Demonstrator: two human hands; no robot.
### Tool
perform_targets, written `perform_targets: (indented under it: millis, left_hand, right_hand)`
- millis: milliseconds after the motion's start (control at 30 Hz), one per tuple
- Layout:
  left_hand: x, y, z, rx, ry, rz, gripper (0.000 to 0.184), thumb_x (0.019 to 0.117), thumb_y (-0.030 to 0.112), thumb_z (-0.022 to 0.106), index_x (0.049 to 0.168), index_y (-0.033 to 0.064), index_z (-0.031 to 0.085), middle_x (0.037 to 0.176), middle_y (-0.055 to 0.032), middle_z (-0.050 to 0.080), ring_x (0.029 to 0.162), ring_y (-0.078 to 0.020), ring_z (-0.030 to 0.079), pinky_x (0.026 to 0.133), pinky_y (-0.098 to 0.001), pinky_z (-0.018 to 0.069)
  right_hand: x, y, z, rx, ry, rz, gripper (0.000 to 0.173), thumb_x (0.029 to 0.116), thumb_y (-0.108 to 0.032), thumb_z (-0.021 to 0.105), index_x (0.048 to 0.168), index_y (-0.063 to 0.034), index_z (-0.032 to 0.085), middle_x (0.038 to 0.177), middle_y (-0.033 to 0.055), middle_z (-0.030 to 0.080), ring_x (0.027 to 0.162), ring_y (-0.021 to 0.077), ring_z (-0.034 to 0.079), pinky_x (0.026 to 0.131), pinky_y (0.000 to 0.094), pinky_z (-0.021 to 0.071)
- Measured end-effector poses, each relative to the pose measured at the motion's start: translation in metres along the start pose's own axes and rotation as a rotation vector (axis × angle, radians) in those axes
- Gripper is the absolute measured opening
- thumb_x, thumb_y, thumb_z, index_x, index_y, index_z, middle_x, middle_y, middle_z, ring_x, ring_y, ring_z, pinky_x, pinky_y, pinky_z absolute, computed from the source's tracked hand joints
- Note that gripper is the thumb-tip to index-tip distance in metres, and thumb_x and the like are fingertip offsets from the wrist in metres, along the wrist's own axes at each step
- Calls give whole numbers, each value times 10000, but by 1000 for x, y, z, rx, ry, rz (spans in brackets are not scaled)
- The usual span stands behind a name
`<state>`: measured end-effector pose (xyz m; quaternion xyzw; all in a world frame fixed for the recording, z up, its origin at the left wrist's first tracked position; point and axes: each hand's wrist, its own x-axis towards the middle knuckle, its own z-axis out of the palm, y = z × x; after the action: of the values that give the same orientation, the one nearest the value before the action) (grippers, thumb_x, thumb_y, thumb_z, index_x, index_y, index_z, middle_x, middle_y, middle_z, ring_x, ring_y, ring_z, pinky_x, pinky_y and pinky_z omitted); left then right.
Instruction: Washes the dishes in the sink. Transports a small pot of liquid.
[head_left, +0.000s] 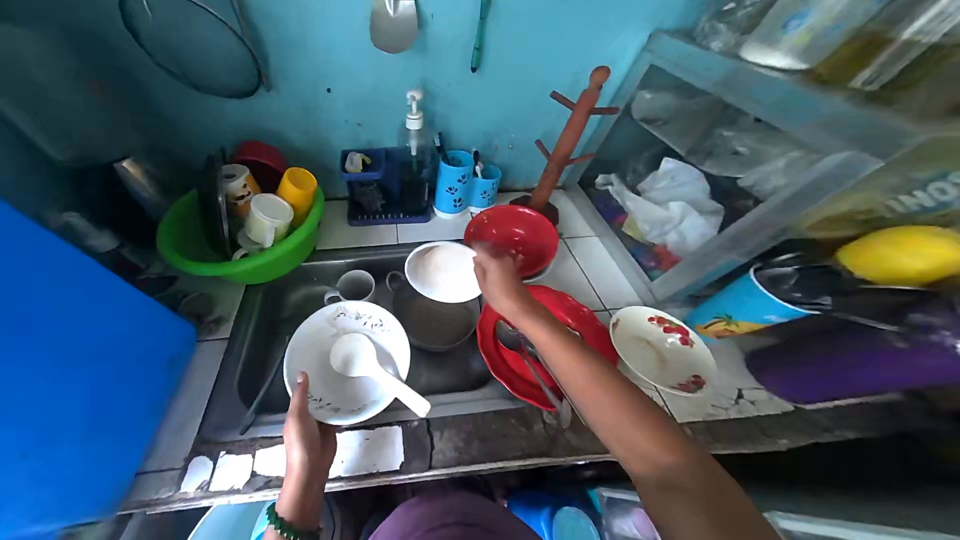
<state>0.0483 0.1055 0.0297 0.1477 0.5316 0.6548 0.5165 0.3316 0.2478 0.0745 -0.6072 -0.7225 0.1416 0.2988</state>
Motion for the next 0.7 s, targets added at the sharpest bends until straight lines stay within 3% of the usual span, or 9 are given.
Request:
perform_targets:
  millis: [67, 133, 167, 233, 300, 400, 567, 633, 700]
  left_hand:
    - [1, -2, 5, 25, -20, -14, 433, 1131, 347, 303, 1427, 78, 471, 1177, -119, 685, 997, -218, 716, 771, -435, 625]
    - [3, -8, 13, 40, -41, -31, 436, 1132, 343, 309, 1429, 66, 467, 1173, -135, 686, 982, -234, 718, 755, -437, 624]
    - [4, -12, 18, 28, -60, -37, 441, 1133, 335, 307, 1447, 55, 441, 1193, -151, 676, 997, -247, 713, 772, -444, 620]
    - [7, -22, 28, -6, -87, -40, 459, 1135, 315, 304, 1501, 45, 363, 1261, -175, 639, 1056, -256, 691, 830, -440, 609]
    - [7, -31, 39, -15, -94, -31, 498, 1135, 322, 301, 1559, 62, 288, 1344, -194, 592, 1118, -264, 665, 879, -435, 593]
    - [6, -39, 51, 19, -90, 15, 550, 1134, 351, 287, 1615, 107, 180, 1448, -214, 508, 1191, -273, 626, 913, -437, 577]
    - [10, -50, 65, 14, -135, 82, 569, 1135, 358, 264, 1617, 88, 124, 1526, -209, 424, 1290, -238, 568, 997, -404, 547]
    - [12, -54, 69, -19, -160, 81, 568, 1136, 353, 230, 1615, 66, 127, 1551, -210, 397, 1338, -228, 528, 1072, -389, 495]
    - [13, -55, 72, -58, -163, 59, 550, 1138, 337, 222, 1606, 55, 160, 1533, -206, 417, 1324, -220, 532, 1075, -378, 482]
  right_hand:
    - [-3, 2, -20, 246, -44, 237, 360, 1098, -112, 431, 1410, 41, 526, 1122, 303, 667, 839, 382, 716, 754, 534, 600]
    - [-9, 4, -24, 547, -98, 405, 313, 1108, -145, 414, 1353, 12, 529, 932, 201, 680, 601, 229, 670, 559, 376, 589]
    - [-13, 0, -23, 677, -124, 470, 295, 1117, -158, 399, 1321, 13, 527, 844, 170, 679, 537, 194, 657, 507, 327, 578]
    - [-24, -15, -22, 803, -171, 565, 295, 1130, -182, 370, 1285, 22, 516, 807, 162, 687, 527, 187, 669, 491, 302, 577]
    - [-35, -30, -17, 778, -216, 631, 345, 1134, -238, 373, 1308, 18, 525, 942, 173, 686, 666, 193, 691, 575, 309, 584]
    - [-53, -41, -4, 788, -311, 668, 391, 1122, -255, 413, 1403, 1, 503, 1228, 198, 615, 1013, 238, 648, 825, 384, 554]
    - [-69, -51, 4, 859, -410, 660, 410, 1124, -287, 409, 1467, -69, 458, 1242, 142, 630, 1041, 190, 668, 834, 349, 579]
    - [-72, -49, 5, 807, -362, 512, 426, 1122, -232, 405, 1476, -1, 452, 1347, 172, 591, 1174, 168, 620, 994, 336, 524]
    - [-73, -48, -3, 568, -271, 271, 403, 1115, -195, 401, 1379, 78, 538, 1274, 229, 633, 1174, 209, 629, 1041, 372, 490]
